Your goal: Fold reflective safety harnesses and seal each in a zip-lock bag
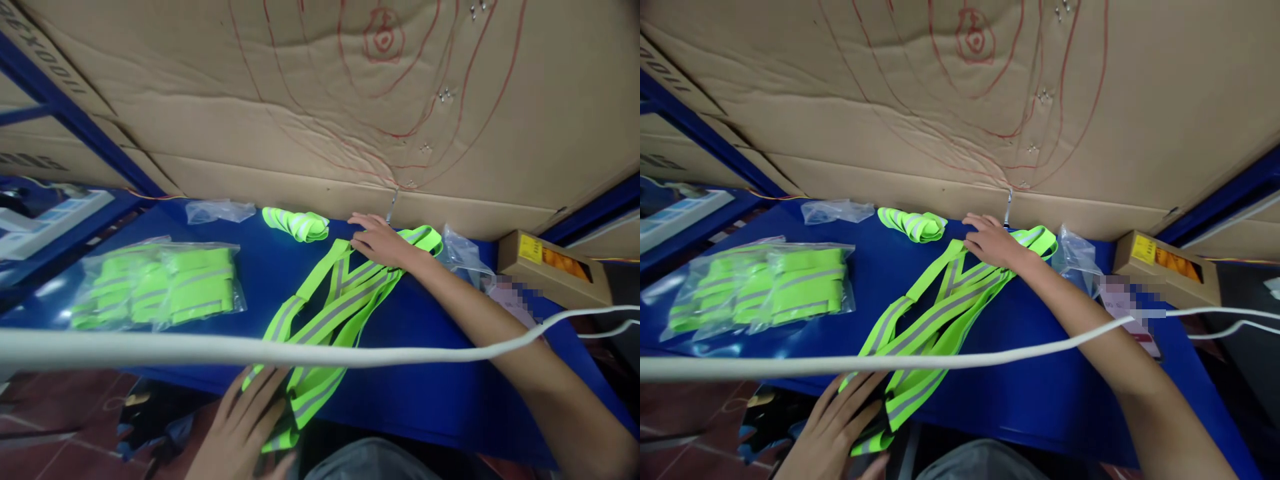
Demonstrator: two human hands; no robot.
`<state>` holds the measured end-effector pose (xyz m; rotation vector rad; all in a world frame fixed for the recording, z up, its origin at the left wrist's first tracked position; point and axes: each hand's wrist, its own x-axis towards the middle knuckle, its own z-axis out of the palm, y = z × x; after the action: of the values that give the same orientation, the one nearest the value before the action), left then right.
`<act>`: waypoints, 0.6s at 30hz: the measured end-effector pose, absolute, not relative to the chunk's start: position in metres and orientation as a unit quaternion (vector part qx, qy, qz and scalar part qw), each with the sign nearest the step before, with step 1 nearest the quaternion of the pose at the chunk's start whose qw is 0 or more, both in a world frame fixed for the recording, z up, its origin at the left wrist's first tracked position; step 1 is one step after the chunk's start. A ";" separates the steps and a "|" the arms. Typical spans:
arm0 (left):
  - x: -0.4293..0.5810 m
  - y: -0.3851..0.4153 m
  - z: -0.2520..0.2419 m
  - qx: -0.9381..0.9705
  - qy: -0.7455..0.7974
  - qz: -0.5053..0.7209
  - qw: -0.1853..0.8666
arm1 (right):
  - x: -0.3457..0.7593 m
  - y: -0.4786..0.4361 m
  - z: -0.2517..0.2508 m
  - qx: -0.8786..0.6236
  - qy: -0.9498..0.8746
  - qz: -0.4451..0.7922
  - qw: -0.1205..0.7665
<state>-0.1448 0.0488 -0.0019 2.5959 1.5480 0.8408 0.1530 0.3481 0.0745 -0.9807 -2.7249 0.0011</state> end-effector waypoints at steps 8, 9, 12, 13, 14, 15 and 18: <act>-0.115 0.050 0.019 0.732 0.609 0.305 0.008 | 0.110 0.335 0.077 -0.278 -0.956 0.086 0.031; -0.114 0.052 0.022 0.742 0.608 0.282 -0.024 | 0.113 0.336 0.076 -0.280 -0.955 0.095 0.025; -0.113 0.057 0.028 0.771 0.587 0.215 -0.120 | 0.131 0.336 0.078 -0.292 -0.951 0.097 0.028; -0.113 0.058 0.028 0.772 0.588 0.197 -0.140 | 0.138 0.333 0.081 -0.297 -0.950 0.098 0.028; -0.112 0.060 0.027 0.767 0.596 0.181 -0.152 | 0.146 0.329 0.085 -0.301 -0.948 0.103 0.028; -0.112 0.061 0.027 0.762 0.606 0.165 -0.159 | 0.153 0.323 0.089 -0.304 -0.946 0.112 0.027; -0.110 0.064 0.029 0.744 0.640 0.117 -0.150 | 0.173 0.293 0.099 -0.299 -0.940 0.166 0.011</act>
<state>-0.1098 0.0645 0.0293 2.5915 2.2292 0.4071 0.1732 0.2935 0.0994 -0.9346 -2.9320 0.5166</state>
